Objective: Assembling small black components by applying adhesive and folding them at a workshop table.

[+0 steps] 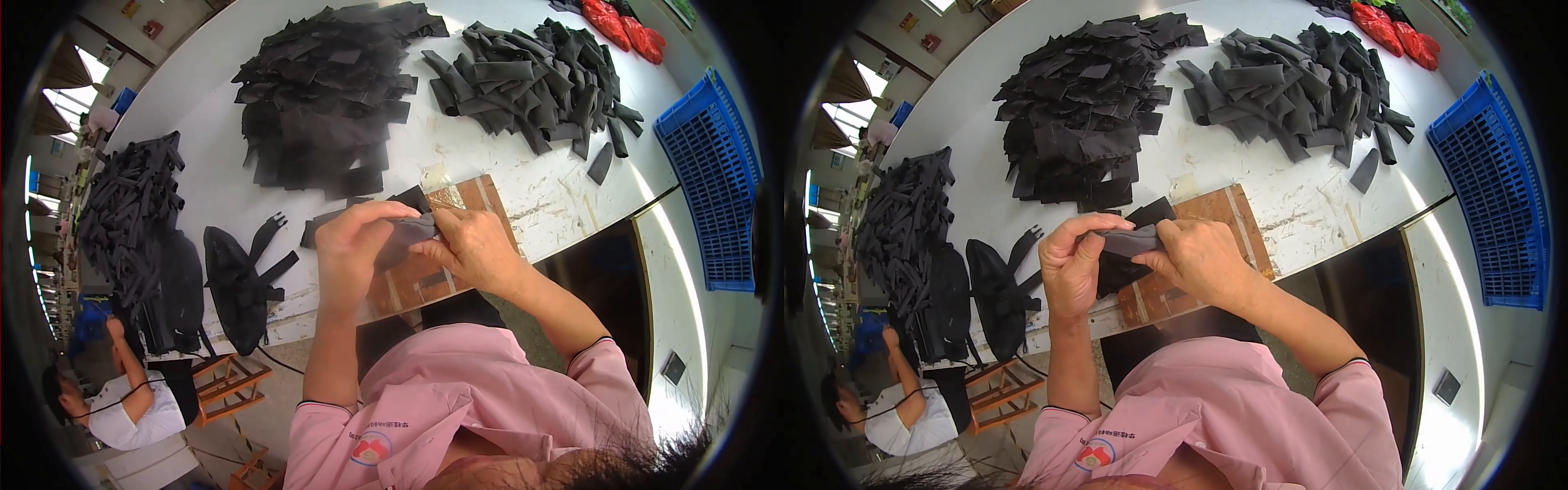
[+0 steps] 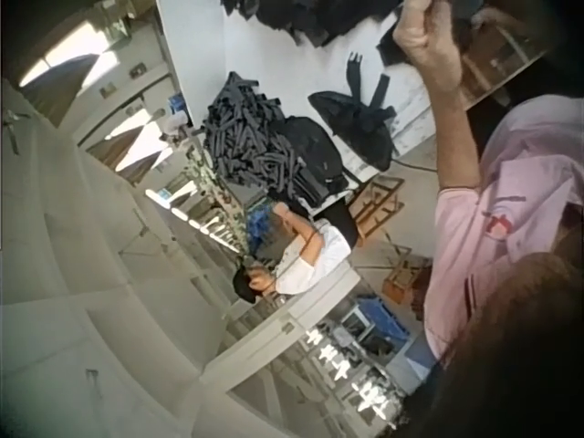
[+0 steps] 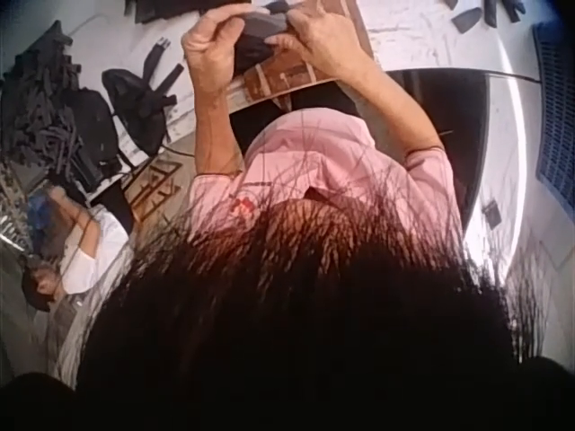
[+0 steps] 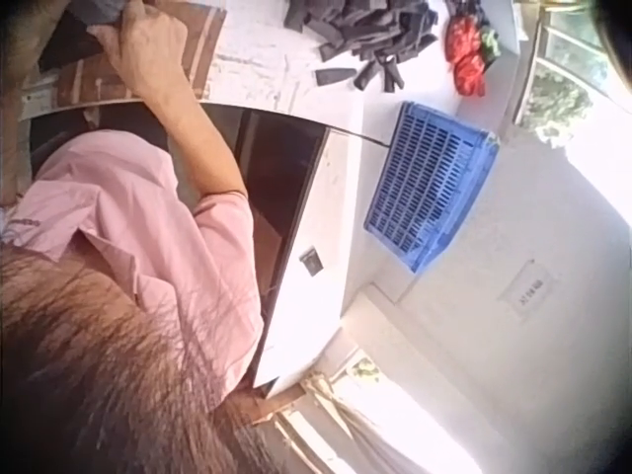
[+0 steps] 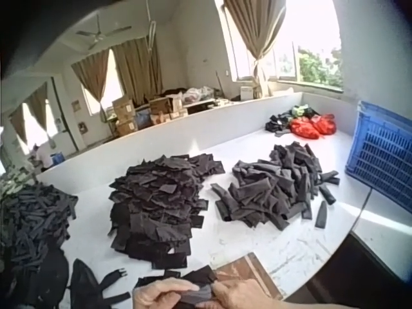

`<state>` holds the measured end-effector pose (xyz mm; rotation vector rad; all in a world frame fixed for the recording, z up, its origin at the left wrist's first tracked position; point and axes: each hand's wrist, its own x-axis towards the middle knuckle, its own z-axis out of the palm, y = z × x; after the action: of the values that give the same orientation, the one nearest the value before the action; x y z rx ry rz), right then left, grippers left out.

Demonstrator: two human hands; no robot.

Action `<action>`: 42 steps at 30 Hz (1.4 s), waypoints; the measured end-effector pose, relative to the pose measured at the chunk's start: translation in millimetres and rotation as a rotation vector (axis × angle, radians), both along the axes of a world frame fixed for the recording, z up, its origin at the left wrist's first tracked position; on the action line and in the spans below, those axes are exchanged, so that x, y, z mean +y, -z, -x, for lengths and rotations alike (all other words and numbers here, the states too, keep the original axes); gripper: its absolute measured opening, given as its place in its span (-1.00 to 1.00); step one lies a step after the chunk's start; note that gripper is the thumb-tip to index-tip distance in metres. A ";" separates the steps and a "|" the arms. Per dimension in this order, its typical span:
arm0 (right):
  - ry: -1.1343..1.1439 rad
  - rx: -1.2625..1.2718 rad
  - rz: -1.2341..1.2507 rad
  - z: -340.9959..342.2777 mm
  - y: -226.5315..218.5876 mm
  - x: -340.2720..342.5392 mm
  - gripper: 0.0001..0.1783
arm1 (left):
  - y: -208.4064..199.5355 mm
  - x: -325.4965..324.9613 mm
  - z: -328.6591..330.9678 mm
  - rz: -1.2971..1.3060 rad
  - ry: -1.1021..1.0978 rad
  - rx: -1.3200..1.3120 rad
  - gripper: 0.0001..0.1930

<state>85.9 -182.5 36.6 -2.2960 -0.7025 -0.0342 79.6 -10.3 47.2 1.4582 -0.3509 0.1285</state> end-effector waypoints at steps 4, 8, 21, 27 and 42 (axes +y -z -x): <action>-0.017 -0.069 -0.009 -1.6 3.1 -0.9 -0.62 | 1.4 6.2 -9.3 0.023 0.082 -0.051 -0.85; 0.067 -0.212 -0.041 2.2 37.2 13.3 -0.63 | 0.9 5.5 -10.9 -0.153 0.089 -0.090 -0.87; 0.164 -0.273 -0.081 2.8 13.4 7.4 -0.61 | 3.4 6.5 -13.3 -0.048 0.106 0.049 -0.91; 0.078 -0.236 -0.111 -0.9 33.9 15.1 -0.65 | 6.0 5.3 -10.3 -0.084 -0.009 0.076 -0.91; 0.250 0.297 -0.534 -41.0 -3.7 -33.3 -0.44 | 119.6 9.4 1.1 -1.202 -0.531 0.080 -0.86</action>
<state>126.9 -215.8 40.4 -1.8065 -0.2131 0.0035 78.5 -0.9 -72.3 2.7214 0.0895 0.3153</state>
